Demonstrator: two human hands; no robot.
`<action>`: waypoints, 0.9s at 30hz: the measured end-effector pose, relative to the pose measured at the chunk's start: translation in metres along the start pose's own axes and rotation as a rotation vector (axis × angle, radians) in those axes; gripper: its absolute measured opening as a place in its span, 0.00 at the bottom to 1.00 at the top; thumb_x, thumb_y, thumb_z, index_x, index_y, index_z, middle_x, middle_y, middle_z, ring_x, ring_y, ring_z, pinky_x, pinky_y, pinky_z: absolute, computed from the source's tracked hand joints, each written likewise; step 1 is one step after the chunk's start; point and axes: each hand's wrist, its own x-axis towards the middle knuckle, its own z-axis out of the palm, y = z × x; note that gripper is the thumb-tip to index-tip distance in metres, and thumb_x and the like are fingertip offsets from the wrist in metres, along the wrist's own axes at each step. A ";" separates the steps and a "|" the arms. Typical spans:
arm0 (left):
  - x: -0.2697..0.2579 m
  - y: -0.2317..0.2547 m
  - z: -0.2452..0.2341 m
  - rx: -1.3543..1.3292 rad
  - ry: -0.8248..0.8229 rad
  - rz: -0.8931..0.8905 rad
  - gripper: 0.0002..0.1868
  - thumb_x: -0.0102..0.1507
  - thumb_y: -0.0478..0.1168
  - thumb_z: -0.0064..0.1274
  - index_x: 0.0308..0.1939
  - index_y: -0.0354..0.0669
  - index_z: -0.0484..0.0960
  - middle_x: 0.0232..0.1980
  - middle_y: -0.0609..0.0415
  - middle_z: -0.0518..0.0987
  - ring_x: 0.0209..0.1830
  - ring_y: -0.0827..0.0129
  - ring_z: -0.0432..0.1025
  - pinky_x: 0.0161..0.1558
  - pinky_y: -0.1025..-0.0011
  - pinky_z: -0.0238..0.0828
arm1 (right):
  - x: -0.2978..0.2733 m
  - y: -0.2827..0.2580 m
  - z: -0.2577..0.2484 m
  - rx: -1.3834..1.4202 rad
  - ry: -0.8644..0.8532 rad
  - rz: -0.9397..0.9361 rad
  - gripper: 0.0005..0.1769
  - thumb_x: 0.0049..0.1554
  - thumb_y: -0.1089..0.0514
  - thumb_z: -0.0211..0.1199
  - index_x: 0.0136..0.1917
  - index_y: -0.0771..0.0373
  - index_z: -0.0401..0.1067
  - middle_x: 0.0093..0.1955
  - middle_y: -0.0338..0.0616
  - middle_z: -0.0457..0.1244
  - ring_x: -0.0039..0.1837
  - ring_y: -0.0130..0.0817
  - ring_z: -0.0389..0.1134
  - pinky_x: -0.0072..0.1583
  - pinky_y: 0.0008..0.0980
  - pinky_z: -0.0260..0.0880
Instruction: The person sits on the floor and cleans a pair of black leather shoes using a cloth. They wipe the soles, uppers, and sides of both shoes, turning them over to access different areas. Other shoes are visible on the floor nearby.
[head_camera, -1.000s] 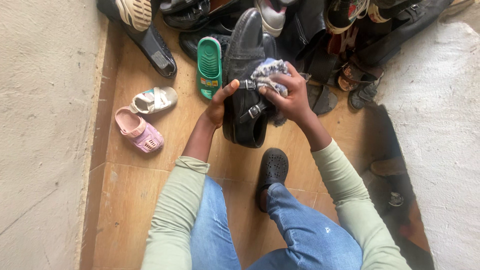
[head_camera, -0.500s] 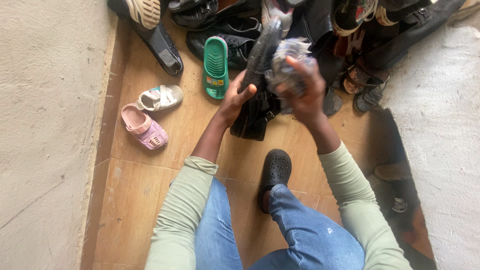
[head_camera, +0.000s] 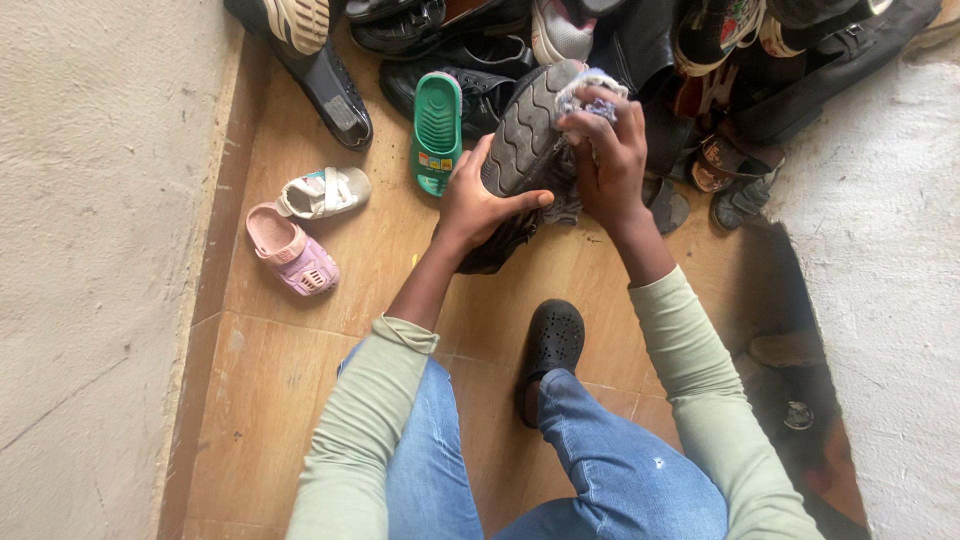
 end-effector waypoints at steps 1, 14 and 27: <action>-0.002 0.001 0.003 0.010 0.019 -0.008 0.58 0.43 0.68 0.75 0.68 0.42 0.70 0.58 0.43 0.77 0.61 0.55 0.74 0.61 0.62 0.71 | -0.004 -0.002 -0.001 0.005 0.004 0.010 0.06 0.67 0.63 0.61 0.57 0.57 0.74 0.65 0.46 0.64 0.63 0.46 0.64 0.61 0.42 0.67; -0.013 0.013 0.025 -0.242 0.045 -0.136 0.50 0.42 0.67 0.73 0.59 0.40 0.78 0.53 0.51 0.84 0.54 0.67 0.80 0.56 0.68 0.76 | -0.021 -0.011 -0.009 0.136 -0.109 -0.005 0.10 0.59 0.68 0.58 0.54 0.61 0.72 0.59 0.47 0.61 0.60 0.45 0.60 0.61 0.42 0.64; -0.010 0.011 0.020 -0.362 -0.029 -0.176 0.50 0.42 0.65 0.74 0.58 0.38 0.77 0.52 0.50 0.85 0.53 0.67 0.80 0.57 0.69 0.76 | -0.017 0.016 0.009 0.626 -0.072 0.217 0.23 0.63 0.42 0.45 0.42 0.62 0.68 0.57 0.45 0.58 0.56 0.34 0.63 0.56 0.33 0.66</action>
